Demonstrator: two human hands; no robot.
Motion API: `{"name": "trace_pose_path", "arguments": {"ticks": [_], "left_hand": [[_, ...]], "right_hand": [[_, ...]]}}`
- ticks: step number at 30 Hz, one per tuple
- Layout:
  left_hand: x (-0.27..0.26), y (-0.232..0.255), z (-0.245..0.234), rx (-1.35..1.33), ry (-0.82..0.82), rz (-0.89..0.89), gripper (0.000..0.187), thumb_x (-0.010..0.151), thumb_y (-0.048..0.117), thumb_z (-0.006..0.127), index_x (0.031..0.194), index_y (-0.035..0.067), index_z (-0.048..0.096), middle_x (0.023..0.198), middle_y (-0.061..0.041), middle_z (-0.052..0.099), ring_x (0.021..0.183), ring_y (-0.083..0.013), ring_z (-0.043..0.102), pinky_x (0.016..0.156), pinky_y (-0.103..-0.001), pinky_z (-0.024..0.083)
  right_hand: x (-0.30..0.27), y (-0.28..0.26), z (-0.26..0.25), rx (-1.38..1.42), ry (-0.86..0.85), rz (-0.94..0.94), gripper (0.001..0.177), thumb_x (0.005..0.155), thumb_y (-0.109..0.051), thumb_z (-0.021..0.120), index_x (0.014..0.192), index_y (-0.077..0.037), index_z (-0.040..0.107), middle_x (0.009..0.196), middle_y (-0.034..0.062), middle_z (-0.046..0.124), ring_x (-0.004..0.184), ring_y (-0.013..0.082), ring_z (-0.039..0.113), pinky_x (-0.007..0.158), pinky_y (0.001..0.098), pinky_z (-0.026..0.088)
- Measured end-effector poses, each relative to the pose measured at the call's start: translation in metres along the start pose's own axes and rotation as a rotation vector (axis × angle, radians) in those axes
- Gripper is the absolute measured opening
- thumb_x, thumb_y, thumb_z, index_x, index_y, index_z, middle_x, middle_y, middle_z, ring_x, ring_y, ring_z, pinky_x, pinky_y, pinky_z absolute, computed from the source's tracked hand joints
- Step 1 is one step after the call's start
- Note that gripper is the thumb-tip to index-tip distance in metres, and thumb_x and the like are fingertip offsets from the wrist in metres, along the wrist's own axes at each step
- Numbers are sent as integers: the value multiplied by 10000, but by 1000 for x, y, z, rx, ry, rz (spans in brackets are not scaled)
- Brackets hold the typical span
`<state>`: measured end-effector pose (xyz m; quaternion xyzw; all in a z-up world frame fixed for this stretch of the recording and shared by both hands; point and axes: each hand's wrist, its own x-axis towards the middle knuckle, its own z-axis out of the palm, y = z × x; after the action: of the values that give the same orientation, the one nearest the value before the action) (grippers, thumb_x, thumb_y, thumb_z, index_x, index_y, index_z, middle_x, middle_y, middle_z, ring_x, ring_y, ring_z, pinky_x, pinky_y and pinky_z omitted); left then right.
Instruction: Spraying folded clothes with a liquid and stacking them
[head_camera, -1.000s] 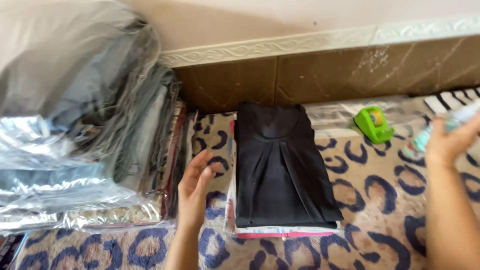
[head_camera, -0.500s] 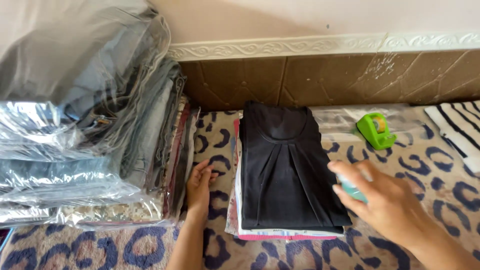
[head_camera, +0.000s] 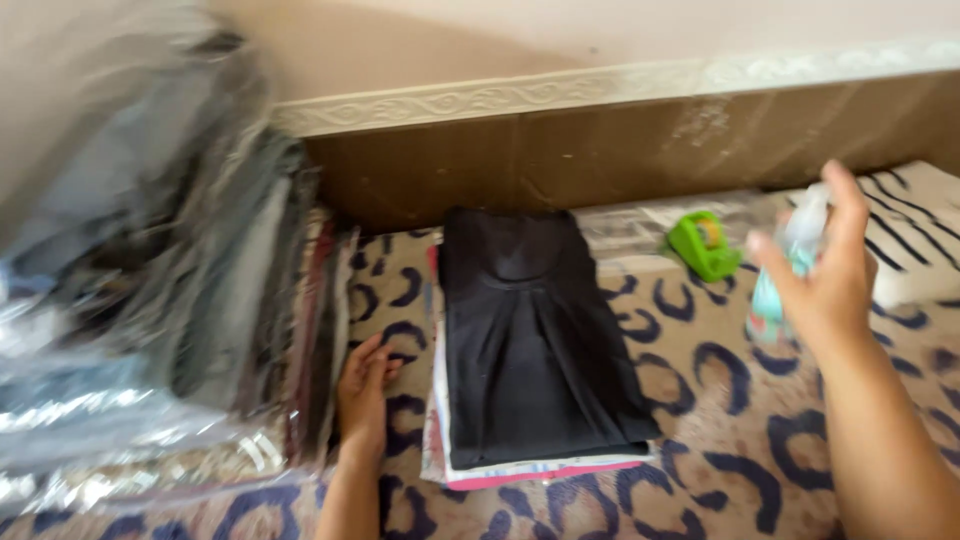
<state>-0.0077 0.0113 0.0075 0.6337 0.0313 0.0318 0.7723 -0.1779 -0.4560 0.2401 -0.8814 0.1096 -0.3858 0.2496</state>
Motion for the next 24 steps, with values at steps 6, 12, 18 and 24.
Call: {"name": "trace_pose_path", "arguments": {"ticks": [6, 12, 18, 24], "left_hand": [[-5, 7, 1, 13, 2, -11, 383, 1004, 170, 598, 1363, 41, 625, 1167, -153, 716, 907, -172, 671, 877, -255, 541], [-5, 7, 2, 17, 3, -6, 391, 1024, 123, 572, 1390, -16, 590, 1232, -226, 682, 950, -238, 667, 935, -298, 535], [15, -17, -8, 65, 28, -5, 393, 1012, 88, 599, 1389, -25, 609, 1194, -205, 697, 896, -232, 680, 841, -258, 530], [8, -3, 0, 136, 36, -68, 398, 1014, 118, 588, 1387, -18, 613, 1223, -203, 695, 914, -248, 675, 849, -279, 514]], "right_hand": [[44, 179, 34, 196, 332, 52, 921, 860, 76, 841, 1591, -91, 306, 1151, 180, 626, 921, 230, 608, 922, 325, 488], [51, 228, 58, 167, 362, 323, 784, 797, -79, 880, 1442, -113, 437, 1282, 140, 571, 1104, 261, 567, 958, 362, 430], [57, 273, 29, 372, 450, 666, 685, 940, -299, 772, 1492, -173, 388, 1550, 106, 473, 1355, 246, 546, 1073, 354, 484], [35, 349, -38, 612, 949, 1342, 577, 863, -66, 742, 1330, -228, 445, 1346, 40, 584, 1193, 259, 633, 1018, 514, 526]]}}
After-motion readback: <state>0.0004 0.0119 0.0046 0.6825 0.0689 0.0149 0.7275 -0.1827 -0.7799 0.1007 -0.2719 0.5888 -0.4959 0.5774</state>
